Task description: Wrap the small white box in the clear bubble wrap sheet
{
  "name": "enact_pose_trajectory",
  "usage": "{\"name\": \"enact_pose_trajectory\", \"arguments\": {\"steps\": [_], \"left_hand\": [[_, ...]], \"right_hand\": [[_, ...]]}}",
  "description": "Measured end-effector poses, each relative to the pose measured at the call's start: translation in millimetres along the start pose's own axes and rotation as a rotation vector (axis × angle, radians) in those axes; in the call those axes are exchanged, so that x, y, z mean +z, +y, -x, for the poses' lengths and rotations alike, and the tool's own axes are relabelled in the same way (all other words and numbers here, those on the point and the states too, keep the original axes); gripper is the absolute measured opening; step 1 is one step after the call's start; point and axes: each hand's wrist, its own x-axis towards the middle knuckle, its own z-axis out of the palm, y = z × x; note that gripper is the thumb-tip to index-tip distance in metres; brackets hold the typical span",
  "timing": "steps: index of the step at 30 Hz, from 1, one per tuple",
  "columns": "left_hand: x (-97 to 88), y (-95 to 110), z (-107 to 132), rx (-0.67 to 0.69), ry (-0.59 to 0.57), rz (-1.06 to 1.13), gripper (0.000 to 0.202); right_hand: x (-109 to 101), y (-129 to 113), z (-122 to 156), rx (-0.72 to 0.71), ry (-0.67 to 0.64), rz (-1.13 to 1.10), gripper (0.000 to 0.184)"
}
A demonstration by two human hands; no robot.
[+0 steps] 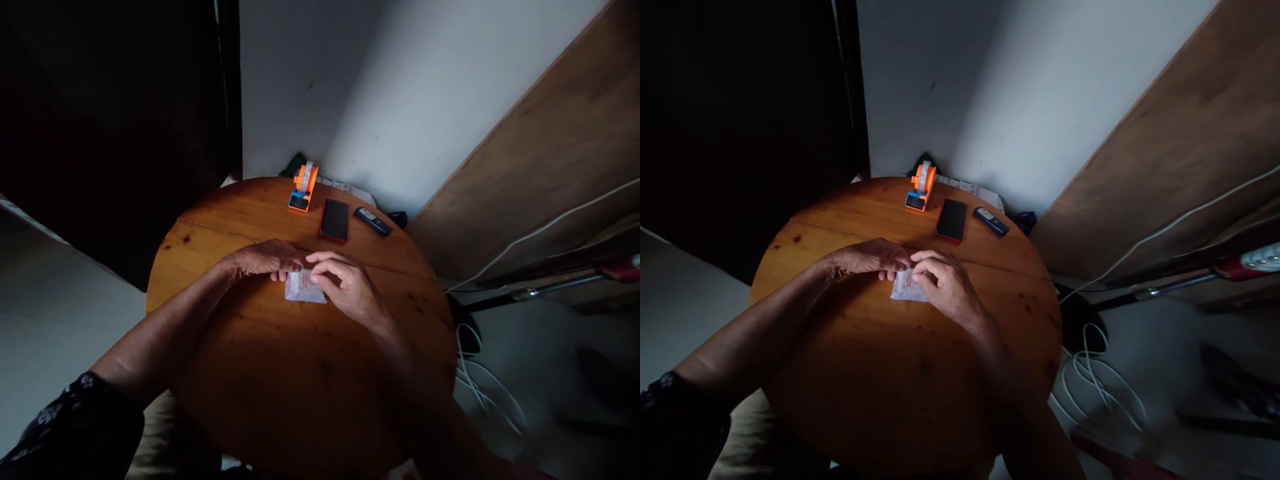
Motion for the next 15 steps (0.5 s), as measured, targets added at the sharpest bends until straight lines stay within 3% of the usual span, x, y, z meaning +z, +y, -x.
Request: {"name": "enact_pose_trajectory", "arguments": {"steps": [3,10,13,15], "left_hand": [[-0.1,-1,-1,0.000,-0.010,-0.018,0.031],[1.2,1,0,-0.003,-0.009,-0.025,0.033],[1.4,3,1,0.002,-0.009,-0.032,0.032],[1.7,3,1,-0.006,-0.002,-0.026,0.032]], "right_hand": [[-2,-1,-1,0.019,0.073,0.005,0.013],[-11,-3,4,0.003,-0.068,-0.058,0.006],[-13,-3,5,0.025,-0.130,-0.030,0.027],[-13,-1,6,0.039,-0.160,-0.006,0.029]]}}
